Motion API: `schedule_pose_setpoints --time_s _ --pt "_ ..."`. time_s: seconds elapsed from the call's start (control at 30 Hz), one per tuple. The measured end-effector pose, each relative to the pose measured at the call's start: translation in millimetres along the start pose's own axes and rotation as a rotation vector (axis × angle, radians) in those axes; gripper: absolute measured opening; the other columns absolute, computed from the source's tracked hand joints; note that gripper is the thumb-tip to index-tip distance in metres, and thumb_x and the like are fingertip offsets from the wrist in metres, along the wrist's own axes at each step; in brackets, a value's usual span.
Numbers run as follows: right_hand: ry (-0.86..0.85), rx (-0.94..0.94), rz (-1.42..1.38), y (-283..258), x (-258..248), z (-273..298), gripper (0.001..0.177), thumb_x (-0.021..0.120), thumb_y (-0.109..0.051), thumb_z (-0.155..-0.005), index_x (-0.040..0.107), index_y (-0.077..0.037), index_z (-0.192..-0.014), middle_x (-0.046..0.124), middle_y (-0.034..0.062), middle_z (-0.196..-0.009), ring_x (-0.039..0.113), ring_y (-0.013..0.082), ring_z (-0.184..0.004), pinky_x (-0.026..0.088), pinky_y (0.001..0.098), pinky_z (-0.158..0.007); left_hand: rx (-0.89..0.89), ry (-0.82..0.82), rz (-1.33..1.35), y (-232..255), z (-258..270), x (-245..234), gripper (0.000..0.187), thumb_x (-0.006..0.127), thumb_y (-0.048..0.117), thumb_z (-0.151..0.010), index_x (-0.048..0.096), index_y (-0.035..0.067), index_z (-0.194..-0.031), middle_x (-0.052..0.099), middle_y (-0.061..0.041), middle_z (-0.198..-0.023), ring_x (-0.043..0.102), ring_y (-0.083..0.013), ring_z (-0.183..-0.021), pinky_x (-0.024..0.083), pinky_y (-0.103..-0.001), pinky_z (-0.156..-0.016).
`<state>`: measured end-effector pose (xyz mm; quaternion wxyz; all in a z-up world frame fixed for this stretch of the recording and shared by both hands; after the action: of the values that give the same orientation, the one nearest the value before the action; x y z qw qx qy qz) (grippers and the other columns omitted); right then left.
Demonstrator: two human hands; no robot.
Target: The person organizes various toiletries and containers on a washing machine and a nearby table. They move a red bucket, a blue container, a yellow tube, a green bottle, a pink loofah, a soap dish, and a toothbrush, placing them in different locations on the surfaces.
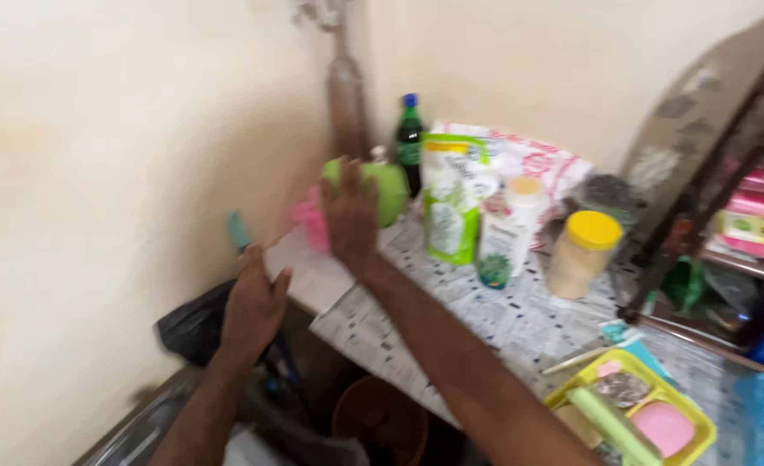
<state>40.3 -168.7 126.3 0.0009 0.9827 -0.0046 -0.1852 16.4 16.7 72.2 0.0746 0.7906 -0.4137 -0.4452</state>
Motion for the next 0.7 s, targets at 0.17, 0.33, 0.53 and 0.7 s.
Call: schedule_pose_setpoints --time_s 0.17,0.33,0.53,0.7 --pt "-0.063 0.008 0.127 15 6 3 0.038 0.06 -0.017 -0.098 0.063 -0.011 -0.135 0.045 0.0249 -0.157 0.039 0.0414 -0.149 0.032 0.0633 -0.12 0.026 0.105 0.062 -4 35 -46 0.067 0.062 0.032 -0.1 0.041 -0.011 -0.147 0.045 -0.038 -0.148 0.04 -0.0496 -0.142 0.034 -0.048 -0.118" --pt "-0.026 -0.006 0.053 10 -51 0 0.058 0.076 -0.012 -0.084 0.061 -0.002 -0.139 0.044 0.032 -0.154 0.037 0.0485 -0.147 0.035 0.0648 -0.113 0.017 0.148 0.07 -3 68 -101 0.064 0.061 0.03 -0.101 0.042 -0.012 -0.145 0.046 -0.037 -0.148 0.041 -0.0483 -0.143 0.034 -0.048 -0.119" --pt "0.034 0.122 -0.196 0 -105 -4 0.071 0.096 -0.024 -0.081 0.06 -0.001 -0.138 0.045 0.034 -0.152 0.04 0.0511 -0.141 0.038 0.0639 -0.106 -0.016 0.175 0.074 -3 110 -148 0.065 0.061 0.032 -0.1 0.042 -0.01 -0.146 0.047 -0.035 -0.149 0.042 -0.0462 -0.143 0.036 -0.047 -0.117" --pt "0.108 0.064 -0.365 1 -114 0 0.084 0.097 -0.019 -0.076 0.058 -0.005 -0.149 0.044 0.0302 -0.161 0.039 0.0501 -0.151 0.036 0.0512 -0.125 -0.046 0.15 0.114 -12 130 -153 0.072 0.065 0.036 -0.096 0.041 -0.009 -0.147 0.047 -0.035 -0.15 0.044 -0.047 -0.142 0.037 -0.047 -0.118"
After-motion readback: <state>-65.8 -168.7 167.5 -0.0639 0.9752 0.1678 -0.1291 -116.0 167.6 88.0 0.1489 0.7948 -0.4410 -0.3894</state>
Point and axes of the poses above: each hand's wrist, its own z-axis away from the middle knuckle, its own x-axis out of the palm, y = z × x, the point moved 8 cm from there along -z, towards the middle knuckle
